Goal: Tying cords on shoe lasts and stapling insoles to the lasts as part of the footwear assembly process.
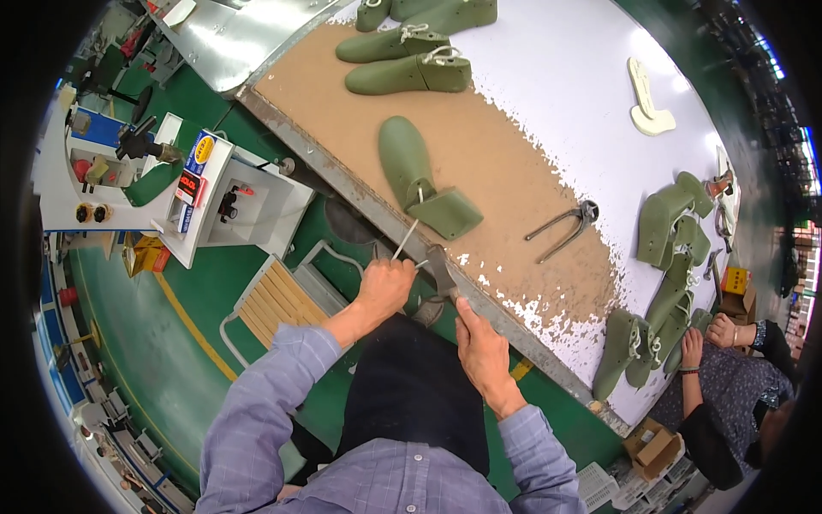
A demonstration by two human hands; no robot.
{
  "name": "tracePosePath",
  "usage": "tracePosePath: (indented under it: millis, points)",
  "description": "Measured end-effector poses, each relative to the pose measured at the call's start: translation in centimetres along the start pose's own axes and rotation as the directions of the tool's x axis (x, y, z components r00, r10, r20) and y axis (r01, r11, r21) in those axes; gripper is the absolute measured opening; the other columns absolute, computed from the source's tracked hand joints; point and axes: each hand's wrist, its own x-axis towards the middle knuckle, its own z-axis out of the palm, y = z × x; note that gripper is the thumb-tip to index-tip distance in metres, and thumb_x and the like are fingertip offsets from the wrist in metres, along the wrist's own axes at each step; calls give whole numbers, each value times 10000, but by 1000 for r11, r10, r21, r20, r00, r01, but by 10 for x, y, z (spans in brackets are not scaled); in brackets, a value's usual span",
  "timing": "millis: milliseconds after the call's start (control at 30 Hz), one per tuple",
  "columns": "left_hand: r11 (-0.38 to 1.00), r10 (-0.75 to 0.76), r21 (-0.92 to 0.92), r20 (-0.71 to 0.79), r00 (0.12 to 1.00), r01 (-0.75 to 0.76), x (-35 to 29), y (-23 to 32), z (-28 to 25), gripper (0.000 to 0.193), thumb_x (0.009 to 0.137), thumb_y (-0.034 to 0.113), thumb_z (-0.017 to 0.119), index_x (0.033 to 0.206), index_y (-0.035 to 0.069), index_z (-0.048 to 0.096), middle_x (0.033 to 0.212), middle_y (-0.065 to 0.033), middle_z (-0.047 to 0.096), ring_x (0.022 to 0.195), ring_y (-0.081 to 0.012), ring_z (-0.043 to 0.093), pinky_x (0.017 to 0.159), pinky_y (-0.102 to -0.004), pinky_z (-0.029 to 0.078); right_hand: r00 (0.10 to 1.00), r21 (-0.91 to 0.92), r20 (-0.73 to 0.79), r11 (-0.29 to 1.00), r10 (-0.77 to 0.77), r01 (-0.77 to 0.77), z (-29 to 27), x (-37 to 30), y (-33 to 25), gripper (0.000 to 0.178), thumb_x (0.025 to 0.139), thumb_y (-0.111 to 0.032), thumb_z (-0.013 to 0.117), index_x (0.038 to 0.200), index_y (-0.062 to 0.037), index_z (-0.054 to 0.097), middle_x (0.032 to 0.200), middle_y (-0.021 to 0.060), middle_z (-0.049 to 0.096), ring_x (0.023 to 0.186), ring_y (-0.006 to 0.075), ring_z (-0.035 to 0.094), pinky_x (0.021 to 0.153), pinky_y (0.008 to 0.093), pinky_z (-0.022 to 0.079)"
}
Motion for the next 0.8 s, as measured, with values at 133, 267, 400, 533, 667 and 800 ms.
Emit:
tracePosePath:
  millis: [133,267,400,533,667,800]
  points:
    - [998,-61,-5,6,998,61,-3,0,-1,115,768,104,591,694,72,509,600,-99,562,554,-249,601,493,-350,470,996,219,-70,975,59,-43,-19,2,-16,298,907,-106,586,1203,-82,552,898,203,618,726,393,612,604,420,490]
    - [997,-50,55,42,998,48,1,7,-6,108,764,98,594,696,71,514,600,-93,567,555,-237,608,490,-344,473,887,221,-417,924,-198,310,-17,-4,-19,291,898,-118,607,1184,-100,554,819,191,613,680,388,607,566,429,493]
    - [997,-72,36,101,992,69,0,4,5,119,778,129,604,695,77,537,596,-96,591,545,-235,623,492,-337,480,985,79,-100,985,-143,151,17,1,15,361,889,-134,621,1238,-161,531,735,169,558,633,396,578,544,475,469]
    - [996,-91,10,188,978,91,2,2,-3,81,769,158,590,710,106,570,592,-65,630,560,-200,647,526,-320,485,992,120,-77,987,-97,106,-4,-3,-3,420,879,-114,626,1278,-175,513,765,170,559,639,395,577,544,450,474]
    - [995,-84,-42,107,991,89,4,9,-5,175,808,175,604,669,75,564,560,-97,603,519,-246,629,493,-346,487,954,295,-264,930,-141,219,2,-16,13,383,874,-109,625,1242,-181,545,772,160,560,617,381,577,505,449,458]
    - [997,-79,-9,109,991,80,11,3,-6,109,766,128,588,674,72,576,571,-112,618,531,-251,641,491,-346,488,982,18,-84,985,-167,169,21,1,30,376,895,-139,608,1257,-193,525,764,153,555,621,389,575,504,472,450]
